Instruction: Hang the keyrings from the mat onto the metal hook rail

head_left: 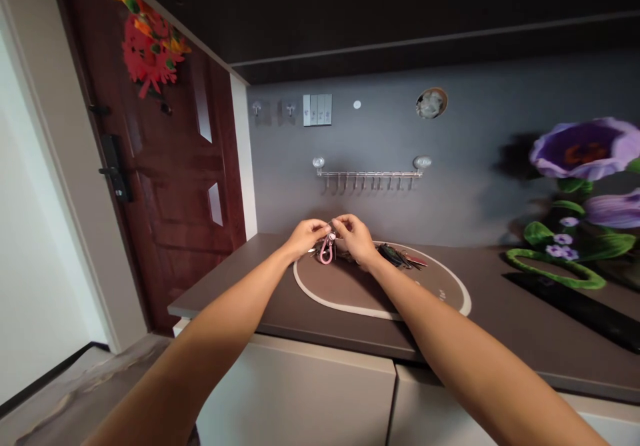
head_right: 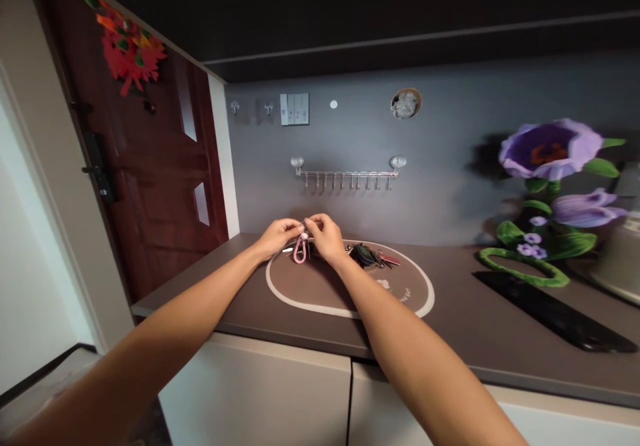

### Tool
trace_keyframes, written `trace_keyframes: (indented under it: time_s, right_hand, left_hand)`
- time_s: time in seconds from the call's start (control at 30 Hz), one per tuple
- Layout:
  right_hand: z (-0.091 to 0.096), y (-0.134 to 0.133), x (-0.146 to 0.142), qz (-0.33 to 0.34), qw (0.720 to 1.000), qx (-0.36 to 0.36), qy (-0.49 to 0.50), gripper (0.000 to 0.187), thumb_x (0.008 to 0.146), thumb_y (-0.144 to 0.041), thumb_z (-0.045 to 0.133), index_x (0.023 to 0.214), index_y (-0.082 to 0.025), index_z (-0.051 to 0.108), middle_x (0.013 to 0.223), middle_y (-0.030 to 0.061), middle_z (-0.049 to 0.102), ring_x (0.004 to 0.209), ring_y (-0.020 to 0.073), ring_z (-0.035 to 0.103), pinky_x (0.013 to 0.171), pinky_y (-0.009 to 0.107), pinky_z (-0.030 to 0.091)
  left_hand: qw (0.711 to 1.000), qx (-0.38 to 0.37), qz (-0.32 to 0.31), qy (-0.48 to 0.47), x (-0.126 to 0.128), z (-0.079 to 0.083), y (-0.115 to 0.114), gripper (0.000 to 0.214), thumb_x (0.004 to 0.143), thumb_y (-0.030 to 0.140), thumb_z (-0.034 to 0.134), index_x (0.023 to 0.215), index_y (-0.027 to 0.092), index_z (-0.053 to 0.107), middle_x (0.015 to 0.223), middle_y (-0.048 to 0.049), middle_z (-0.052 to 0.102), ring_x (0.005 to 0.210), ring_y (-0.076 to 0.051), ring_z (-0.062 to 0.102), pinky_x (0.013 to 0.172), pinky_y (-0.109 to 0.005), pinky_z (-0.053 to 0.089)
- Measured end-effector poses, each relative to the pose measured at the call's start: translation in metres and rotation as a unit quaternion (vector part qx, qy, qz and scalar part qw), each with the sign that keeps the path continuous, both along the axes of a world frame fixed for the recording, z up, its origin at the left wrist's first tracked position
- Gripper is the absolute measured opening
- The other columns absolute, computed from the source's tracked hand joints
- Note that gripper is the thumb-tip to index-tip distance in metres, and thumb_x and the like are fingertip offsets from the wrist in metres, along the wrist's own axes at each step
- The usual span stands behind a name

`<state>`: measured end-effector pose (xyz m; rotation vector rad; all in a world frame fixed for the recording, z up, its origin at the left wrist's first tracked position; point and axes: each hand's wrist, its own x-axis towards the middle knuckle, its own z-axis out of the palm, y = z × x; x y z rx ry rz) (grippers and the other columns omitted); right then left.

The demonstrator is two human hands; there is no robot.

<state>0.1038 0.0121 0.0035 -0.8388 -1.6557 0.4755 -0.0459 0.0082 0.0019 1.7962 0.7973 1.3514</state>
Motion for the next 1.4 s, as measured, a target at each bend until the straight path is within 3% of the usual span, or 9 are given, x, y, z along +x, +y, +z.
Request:
trace_keyframes:
  time_s: [0.23, 0.4, 0.6, 0.67, 0.8, 0.93, 1.23, 1.4]
  right_hand:
    - [-0.004, -0.003, -0.003, 0.073, 0.988, -0.102, 0.089, 0.03, 0.065, -0.045, 0.059, 0.071, -0.015, 0.057, 0.065, -0.0001, 0.057, 0.06, 0.0103, 0.049, 0.063, 0.025, 0.041]
    - [-0.001, 0.0, -0.008, 0.075, 0.985, -0.097, 0.123, 0.027, 0.065, -0.042, 0.06, 0.071, -0.016, 0.054, 0.066, -0.0011, 0.055, 0.061, 0.01, 0.05, 0.066, 0.026, 0.043]
    - [0.036, 0.017, -0.021, 0.062, 0.968, -0.145, 0.194, 0.017, 0.072, -0.033, 0.055, 0.07, -0.018, 0.048, 0.061, -0.0017, 0.054, 0.055, 0.0099, 0.052, 0.059, 0.026, 0.047]
    - [0.052, 0.025, -0.028, 0.045, 0.963, -0.168, 0.207, 0.012, 0.076, -0.027, 0.051, 0.07, -0.017, 0.046, 0.06, -0.0012, 0.054, 0.052, 0.0094, 0.052, 0.055, 0.025, 0.048]
    - [0.074, 0.043, -0.042, 0.032, 0.955, -0.18, 0.234, 0.012, 0.082, -0.019, 0.042, 0.07, -0.017, 0.045, 0.058, -0.0006, 0.055, 0.049, 0.0084, 0.053, 0.054, 0.026, 0.05]
    - [0.081, 0.061, -0.052, -0.002, 0.952, -0.185, 0.246, 0.014, 0.083, -0.019, 0.041, 0.069, -0.017, 0.044, 0.057, -0.0013, 0.053, 0.049, 0.0078, 0.054, 0.053, 0.026, 0.053]
    - [0.08, 0.078, -0.06, -0.073, 0.945, -0.185, 0.259, 0.012, 0.079, -0.019, 0.047, 0.068, -0.016, 0.048, 0.056, -0.0006, 0.053, 0.05, 0.0096, 0.054, 0.049, 0.025, 0.052]
    - [0.072, 0.073, -0.059, -0.052, 0.94, -0.207, 0.266, 0.013, 0.079, -0.017, 0.046, 0.067, -0.015, 0.049, 0.055, -0.0007, 0.053, 0.048, 0.0093, 0.053, 0.052, 0.027, 0.052]
  left_hand:
    - [0.997, -0.029, 0.031, -0.07, 0.005, 0.002, -0.001, 0.024, 0.066, 0.033, 0.063, 0.076, 0.011, 0.062, 0.067, -0.0025, 0.062, 0.059, -0.01, 0.054, 0.06, -0.023, 0.042]
    - [0.996, 0.045, 0.076, -0.024, 0.003, 0.001, 0.002, 0.027, 0.072, 0.037, 0.055, 0.08, 0.012, 0.062, 0.072, -0.0046, 0.063, 0.064, -0.012, 0.056, 0.062, -0.023, 0.043]
    - [0.944, 0.118, 0.305, 0.045, -0.011, 0.001, 0.011, 0.031, 0.082, 0.038, 0.04, 0.081, 0.015, 0.061, 0.075, -0.0051, 0.063, 0.067, -0.013, 0.055, 0.064, -0.024, 0.04]
    - [0.928, 0.125, 0.341, 0.078, -0.015, 0.001, 0.012, 0.029, 0.082, 0.035, 0.039, 0.078, 0.016, 0.061, 0.076, -0.0054, 0.063, 0.068, -0.014, 0.054, 0.066, -0.024, 0.039]
    - [0.914, 0.12, 0.359, 0.148, -0.019, -0.001, 0.013, 0.025, 0.082, 0.029, 0.04, 0.078, 0.017, 0.061, 0.078, -0.007, 0.063, 0.072, -0.016, 0.055, 0.067, -0.026, 0.037]
    - [0.9, 0.116, 0.372, 0.194, -0.019, -0.002, 0.013, 0.025, 0.082, 0.026, 0.038, 0.081, 0.017, 0.062, 0.084, -0.0088, 0.064, 0.075, -0.018, 0.056, 0.067, -0.027, 0.038]
    - [0.897, 0.115, 0.366, 0.219, -0.019, -0.002, 0.012, 0.024, 0.082, 0.022, 0.038, 0.082, 0.018, 0.062, 0.085, -0.0085, 0.063, 0.078, -0.018, 0.056, 0.069, -0.028, 0.038]
    - [0.895, 0.124, 0.369, 0.22, -0.019, -0.001, 0.011, 0.023, 0.081, 0.02, 0.038, 0.081, 0.018, 0.061, 0.085, -0.0083, 0.062, 0.079, -0.018, 0.055, 0.07, -0.027, 0.038]
